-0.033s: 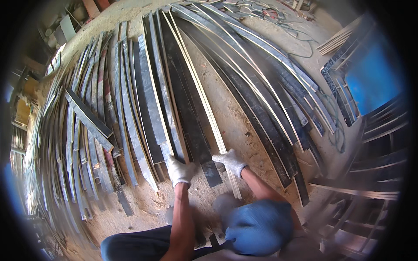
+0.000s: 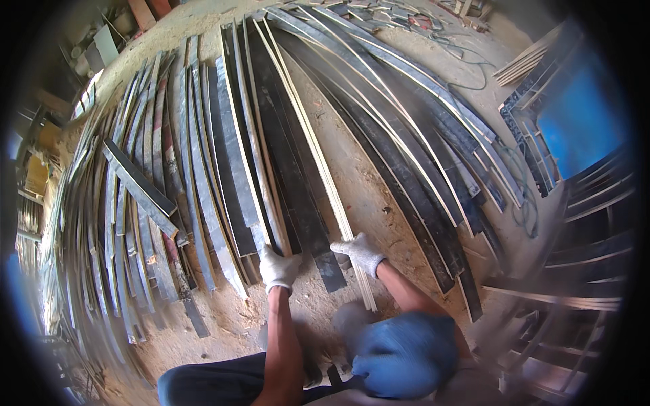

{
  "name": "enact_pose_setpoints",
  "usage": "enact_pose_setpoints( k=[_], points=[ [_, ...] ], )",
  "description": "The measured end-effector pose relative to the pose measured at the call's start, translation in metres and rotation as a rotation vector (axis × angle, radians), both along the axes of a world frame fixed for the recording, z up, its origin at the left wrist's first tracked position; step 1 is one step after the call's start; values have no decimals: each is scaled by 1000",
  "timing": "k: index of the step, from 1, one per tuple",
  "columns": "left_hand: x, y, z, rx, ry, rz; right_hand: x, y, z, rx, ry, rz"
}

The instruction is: The person handles various wood pieces on a workbench, repeatedly picking up, inspecting, and placing them down. They then move to the floor and sort through a pile of long, thin wood strips, picking up and examining several pieces.

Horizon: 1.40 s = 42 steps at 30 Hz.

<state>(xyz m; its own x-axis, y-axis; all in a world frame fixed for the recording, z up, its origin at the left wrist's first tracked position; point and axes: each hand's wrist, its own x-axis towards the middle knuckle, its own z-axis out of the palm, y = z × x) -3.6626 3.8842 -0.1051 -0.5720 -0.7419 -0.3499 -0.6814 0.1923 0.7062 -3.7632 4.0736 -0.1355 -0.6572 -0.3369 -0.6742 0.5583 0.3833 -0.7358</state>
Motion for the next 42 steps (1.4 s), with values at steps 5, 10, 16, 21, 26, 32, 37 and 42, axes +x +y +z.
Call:
enact_pose_setpoints(
  k=[5,10,16,21,26,32,37,42],
  points=[
    [20,-20,-44,514,322,8,2,-6,-11,119,137,197],
    [18,3,-10,315,224,-90,-3,-30,2,-26,-49,104],
    [25,54,23,15,-8,-229,-28,-48,-8,114,306,228],
    [39,76,23,-73,41,-336,-27,-51,7,-74,121,175],
    [24,95,-32,565,698,324,-29,-55,12,-185,98,180],
    [31,77,-53,934,613,242,-20,-59,6,-229,38,129],
    [34,82,12,192,-140,-92,-3,-55,3,-522,-331,30],
    [39,101,34,59,-106,-16,9,-46,-11,-604,-430,-45]
  ],
)
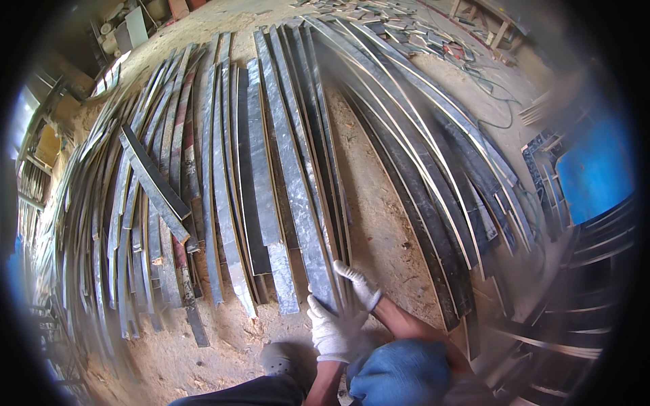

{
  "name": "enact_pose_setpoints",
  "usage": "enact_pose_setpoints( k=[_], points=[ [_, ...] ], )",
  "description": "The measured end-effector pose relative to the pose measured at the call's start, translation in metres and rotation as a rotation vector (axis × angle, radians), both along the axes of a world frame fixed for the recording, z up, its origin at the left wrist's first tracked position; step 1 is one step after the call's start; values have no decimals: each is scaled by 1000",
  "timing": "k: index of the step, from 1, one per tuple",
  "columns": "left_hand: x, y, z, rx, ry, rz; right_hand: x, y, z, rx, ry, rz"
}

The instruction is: The person handles various wood pieces on a workbench, repeatedly picking up, inspecting, and placing them down. They then move to the floor and sort through a pile of long, thin wood strips, picking up and examining several pieces.

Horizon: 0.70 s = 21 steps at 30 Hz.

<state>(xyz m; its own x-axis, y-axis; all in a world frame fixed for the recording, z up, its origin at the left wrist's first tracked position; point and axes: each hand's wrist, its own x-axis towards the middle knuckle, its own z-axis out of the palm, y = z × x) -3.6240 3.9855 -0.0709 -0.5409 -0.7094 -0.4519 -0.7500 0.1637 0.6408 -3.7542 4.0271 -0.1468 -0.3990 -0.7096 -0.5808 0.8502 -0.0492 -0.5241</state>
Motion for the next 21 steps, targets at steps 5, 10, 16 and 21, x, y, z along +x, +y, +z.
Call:
enact_pose_setpoints(
  k=[5,10,16,21],
  points=[
    [49,-31,-30,595,454,131,40,-19,16,221,343,26],
    [101,-40,22,801,539,166,39,-26,44,24,524,130],
    [152,14,71,700,288,273,-26,-68,-24,-509,164,2],
    [218,63,10,27,-29,131,41,-74,-6,-179,260,10]
  ],
)
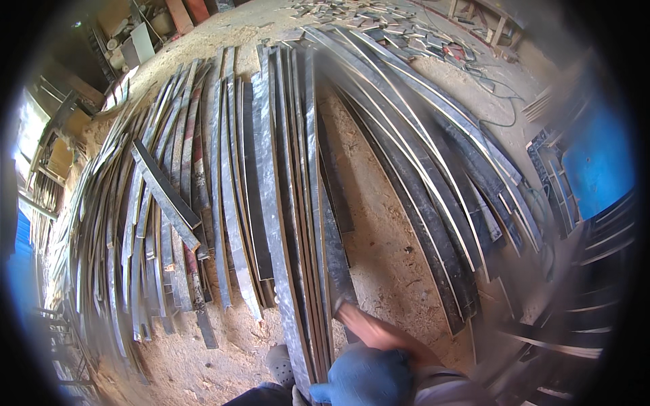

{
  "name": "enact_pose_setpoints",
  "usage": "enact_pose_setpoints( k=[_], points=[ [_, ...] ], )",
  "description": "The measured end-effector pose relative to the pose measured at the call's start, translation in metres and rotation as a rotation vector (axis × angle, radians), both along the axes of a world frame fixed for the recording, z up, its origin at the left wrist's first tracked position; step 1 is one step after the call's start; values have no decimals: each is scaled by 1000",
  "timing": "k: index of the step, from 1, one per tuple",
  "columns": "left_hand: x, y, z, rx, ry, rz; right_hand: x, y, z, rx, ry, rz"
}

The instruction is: The person handles various wood pieces on a workbench, repeatedly picking up, inspecting, and placing them down. They then move to the floor and sort through a pile of long, thin wood strips, picking up and examining several pieces.

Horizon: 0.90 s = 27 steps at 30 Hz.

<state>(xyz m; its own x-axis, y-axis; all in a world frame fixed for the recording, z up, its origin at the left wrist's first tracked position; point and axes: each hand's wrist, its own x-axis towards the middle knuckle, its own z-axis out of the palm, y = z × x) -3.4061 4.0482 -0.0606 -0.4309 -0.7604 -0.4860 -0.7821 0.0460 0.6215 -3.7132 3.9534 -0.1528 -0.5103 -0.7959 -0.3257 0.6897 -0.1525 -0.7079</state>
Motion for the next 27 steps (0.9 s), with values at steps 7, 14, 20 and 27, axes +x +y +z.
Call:
enact_pose_setpoints(
  k=[7,14,20,27],
  points=[
    [52,43,-62,11,61,63,1,11,21,-357,-555,208],
    [-52,-47,65,240,235,-252,-72,7,52,-271,-257,86],
    [-150,-82,-14,391,652,-189,-168,-34,53,-228,-152,42],
    [-246,-5,-107,565,867,-236,-186,93,18,601,573,-42]
  ],
)
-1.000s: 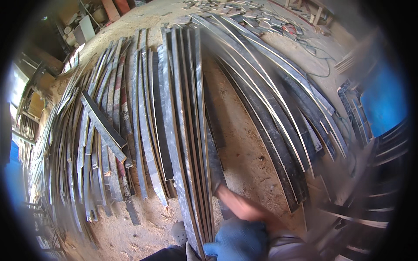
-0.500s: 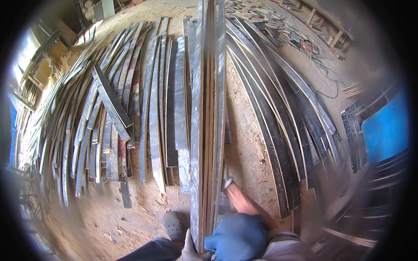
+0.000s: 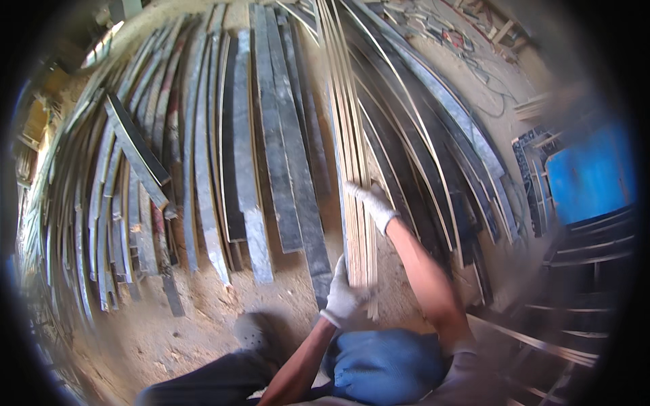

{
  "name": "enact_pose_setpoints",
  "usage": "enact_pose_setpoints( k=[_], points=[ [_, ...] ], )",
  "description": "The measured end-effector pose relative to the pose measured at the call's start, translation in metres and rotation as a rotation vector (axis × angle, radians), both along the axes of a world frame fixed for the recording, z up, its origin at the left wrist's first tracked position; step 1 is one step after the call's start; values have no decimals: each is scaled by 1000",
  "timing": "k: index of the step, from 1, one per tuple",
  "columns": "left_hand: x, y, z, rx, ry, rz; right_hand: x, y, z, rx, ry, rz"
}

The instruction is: The person handles various wood pieces on a workbench, repeatedly picking up, inspecting, and placing them down. They then move to the floor and sort through a pile of long, thin wood strips, picking up and examining several pieces.

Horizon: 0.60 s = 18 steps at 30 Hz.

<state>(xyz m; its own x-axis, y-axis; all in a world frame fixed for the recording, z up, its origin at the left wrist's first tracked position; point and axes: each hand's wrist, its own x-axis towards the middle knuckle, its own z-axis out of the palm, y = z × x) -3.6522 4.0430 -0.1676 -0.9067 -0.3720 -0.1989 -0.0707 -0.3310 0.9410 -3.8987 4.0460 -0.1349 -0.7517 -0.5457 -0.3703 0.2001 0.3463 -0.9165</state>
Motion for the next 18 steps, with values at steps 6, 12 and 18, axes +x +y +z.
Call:
enact_pose_setpoints(
  k=[6,12,18],
  points=[
    [-31,30,16,-324,-446,-334,37,64,-5,671,352,-203],
    [10,-11,10,-633,-65,491,89,72,-23,826,941,-165],
    [4,-132,-57,-738,-756,483,258,28,-38,853,553,237]
  ],
)
